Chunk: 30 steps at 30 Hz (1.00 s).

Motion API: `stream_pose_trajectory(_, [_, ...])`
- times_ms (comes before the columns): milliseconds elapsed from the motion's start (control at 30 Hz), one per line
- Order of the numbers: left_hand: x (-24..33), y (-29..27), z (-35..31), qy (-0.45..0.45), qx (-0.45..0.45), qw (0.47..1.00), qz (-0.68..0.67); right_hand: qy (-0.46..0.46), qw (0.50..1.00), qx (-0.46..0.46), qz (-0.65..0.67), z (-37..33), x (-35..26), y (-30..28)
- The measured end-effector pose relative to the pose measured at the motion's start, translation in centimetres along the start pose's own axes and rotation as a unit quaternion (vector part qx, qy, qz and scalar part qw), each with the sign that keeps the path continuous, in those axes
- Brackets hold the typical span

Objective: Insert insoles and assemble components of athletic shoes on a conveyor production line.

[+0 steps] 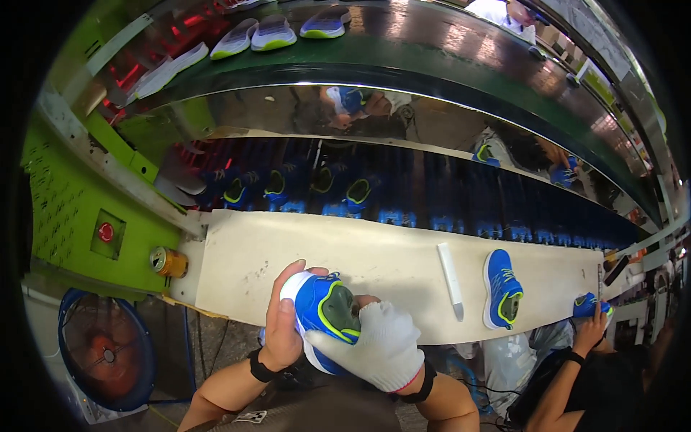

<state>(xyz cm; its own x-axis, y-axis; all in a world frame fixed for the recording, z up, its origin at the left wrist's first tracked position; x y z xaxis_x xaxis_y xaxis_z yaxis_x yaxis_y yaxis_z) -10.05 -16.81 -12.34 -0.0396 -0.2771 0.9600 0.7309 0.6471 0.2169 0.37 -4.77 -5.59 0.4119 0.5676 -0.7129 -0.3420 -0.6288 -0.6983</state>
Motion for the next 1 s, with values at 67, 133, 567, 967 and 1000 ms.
stream_pose_trajectory(67, [-0.1, -0.2, -1.0, 0.004, 0.009, 1.0, 0.012, -0.022, 0.999, 0.029, -0.033, -1.3, -0.5, 1.0])
stream_pose_trajectory(133, [-0.3, -0.5, -1.4, 0.01, 0.016, 1.0, 0.019, -0.042, 0.995, 0.062, -0.069, -2.2, -0.7, 1.6])
stream_pose_trajectory(567, [-1.3, -2.2, -1.9, -0.275, -0.147, 0.769, -0.558, -0.169, 0.96, 0.069, 0.213, -1.0, 4.4, 1.2])
stream_pose_trajectory(967, [-1.9, -2.2, -6.7, -0.443, -0.158, 0.647, -0.6, 0.004, 0.753, -0.314, 0.579, 0.4, 2.6, 5.3])
stream_pose_trajectory(1000, [-1.4, -2.0, -6.9, -0.468, -0.116, 0.626, -0.613, -0.005, 0.77, -0.309, 0.558, 0.2, 2.7, 5.3])
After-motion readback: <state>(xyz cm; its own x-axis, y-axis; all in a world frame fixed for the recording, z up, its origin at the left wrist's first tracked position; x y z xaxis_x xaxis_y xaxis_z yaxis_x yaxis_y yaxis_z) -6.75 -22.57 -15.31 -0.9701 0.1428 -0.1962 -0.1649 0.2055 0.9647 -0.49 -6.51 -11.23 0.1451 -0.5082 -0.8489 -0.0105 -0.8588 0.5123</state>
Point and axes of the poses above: each hand's wrist, its own z-axis towards the middle knuckle, its own y-axis out of the palm, x = y × z, the point moved 2 cm from there along z, towards the middle knuckle, and after that the axes turned 7 degrees about z, right-handed, at the moved point
